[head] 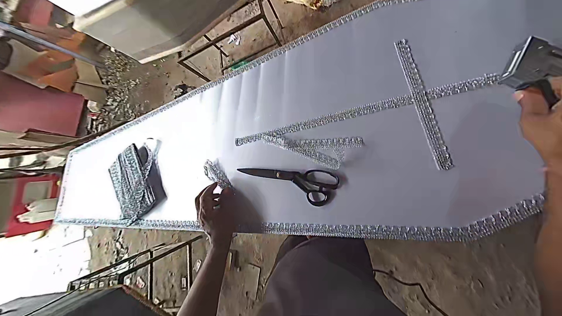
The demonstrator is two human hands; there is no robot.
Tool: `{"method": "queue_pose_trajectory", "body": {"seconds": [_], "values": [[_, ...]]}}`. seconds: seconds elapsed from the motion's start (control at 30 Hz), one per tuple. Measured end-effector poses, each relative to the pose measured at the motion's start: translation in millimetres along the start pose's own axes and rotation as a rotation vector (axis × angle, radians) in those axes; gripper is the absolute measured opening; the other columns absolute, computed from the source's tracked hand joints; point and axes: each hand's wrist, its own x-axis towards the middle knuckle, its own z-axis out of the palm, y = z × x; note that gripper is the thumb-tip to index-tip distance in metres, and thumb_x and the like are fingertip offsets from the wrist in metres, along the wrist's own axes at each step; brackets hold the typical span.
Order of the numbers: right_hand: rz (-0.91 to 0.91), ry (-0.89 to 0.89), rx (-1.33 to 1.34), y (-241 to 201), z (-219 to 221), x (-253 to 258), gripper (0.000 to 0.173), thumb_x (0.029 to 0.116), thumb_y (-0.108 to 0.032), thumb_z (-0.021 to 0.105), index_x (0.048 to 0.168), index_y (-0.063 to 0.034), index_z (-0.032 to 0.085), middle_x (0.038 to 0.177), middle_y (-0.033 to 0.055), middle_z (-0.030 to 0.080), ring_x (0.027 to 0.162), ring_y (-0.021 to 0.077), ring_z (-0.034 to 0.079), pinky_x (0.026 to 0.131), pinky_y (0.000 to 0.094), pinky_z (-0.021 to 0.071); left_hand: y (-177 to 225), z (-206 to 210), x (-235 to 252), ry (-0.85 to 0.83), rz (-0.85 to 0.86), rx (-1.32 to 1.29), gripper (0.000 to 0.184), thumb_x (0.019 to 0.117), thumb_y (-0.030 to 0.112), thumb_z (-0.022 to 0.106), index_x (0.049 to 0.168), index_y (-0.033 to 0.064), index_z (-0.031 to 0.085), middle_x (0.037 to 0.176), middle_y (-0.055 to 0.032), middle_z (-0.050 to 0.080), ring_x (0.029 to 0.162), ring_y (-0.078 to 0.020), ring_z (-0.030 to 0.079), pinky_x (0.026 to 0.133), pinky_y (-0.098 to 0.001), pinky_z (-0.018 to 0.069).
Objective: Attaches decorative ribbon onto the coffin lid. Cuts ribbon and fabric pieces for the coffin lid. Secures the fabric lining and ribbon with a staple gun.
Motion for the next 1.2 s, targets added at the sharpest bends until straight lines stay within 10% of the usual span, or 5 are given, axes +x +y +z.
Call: {"method": "queue_pose_trajectory", "body": {"seconds": [0.37,0.57,0.87,1.03,1.2], "values": [[-0.089,0.076,-0.053,-216.2,9.9,-234.7,0.041,0.0997,-0.031,0.058,0.112,0.0064,0.069,0.106,0.0333,0.066,0.100,0.0528,0.065,0.078,0.0616,0.0534,-26.2,-11.1,5.7,-0.031,0.090,-0.474,0.041,0.0979,0.020,0.060,0.129,-0.0061,0.060,0.123,-0.0178,0.063,0.087,-0.0101,0.065,0.076,-0.0247,0.0554],[0.034,0.126,-0.126,-297.3,6.4,-235.9,0.042,0.1022,-0.025,0.056,0.131,0.0042,0.063,0.129,0.0369,0.057,0.123,0.0582,0.052,0.100,0.0723,0.0406,-69.1,-47.3,28.3,-0.176,-0.005,-1.219,0.023,0.1001,0.007,0.055,0.120,-0.0031,0.061,0.110,-0.0069,0.071,0.087,-0.0148,0.071,0.077,-0.0322,0.0616],[-0.376,-0.281,-0.162,-487.4,76.0,-129.7,0.044,0.0955,-0.024,0.071,0.134,-0.0040,0.066,0.132,0.0227,0.062,0.124,0.0454,0.056,0.098,0.0648,0.0470,-201.8,-112.8,-13.3,-0.269,-0.098,-1.280,0.017,0.1010,0.009,0.055,0.111,0.0005,0.066,0.102,-0.0064,0.072,0.079,-0.0143,0.069,0.072,-0.0306,0.0604],[-0.224,-0.319,-0.245,-496.2,86.1,-123.3,0.021,0.0961,-0.020,0.067,0.107,-0.0047,0.076,0.115,0.0233,0.070,0.118,0.0474,0.061,0.093,0.0704,0.0467,-253.7,-116.4,-73.0,-0.295,-0.504,-1.300,0.016,0.0985,0.006,0.057,0.108,-0.0007,0.068,0.101,-0.0108,0.074,0.074,-0.0156,0.070,0.066,-0.0295,0.0603],[-0.161,-0.039,0.231,-487.8,32.5,-132.8,0.032,0.1015,-0.025,0.062,0.116,0.0027,0.070,0.117,0.0238,0.070,0.113,0.0381,0.066,0.102,0.0593,0.0494,-268.5,-119.8,-100.6,-0.243,-0.725,-1.352,0.014,0.0995,0.001,0.057,0.106,-0.0035,0.068,0.097,-0.0147,0.074,0.067,-0.0161,0.068,0.057,-0.0273,0.0577]]}}
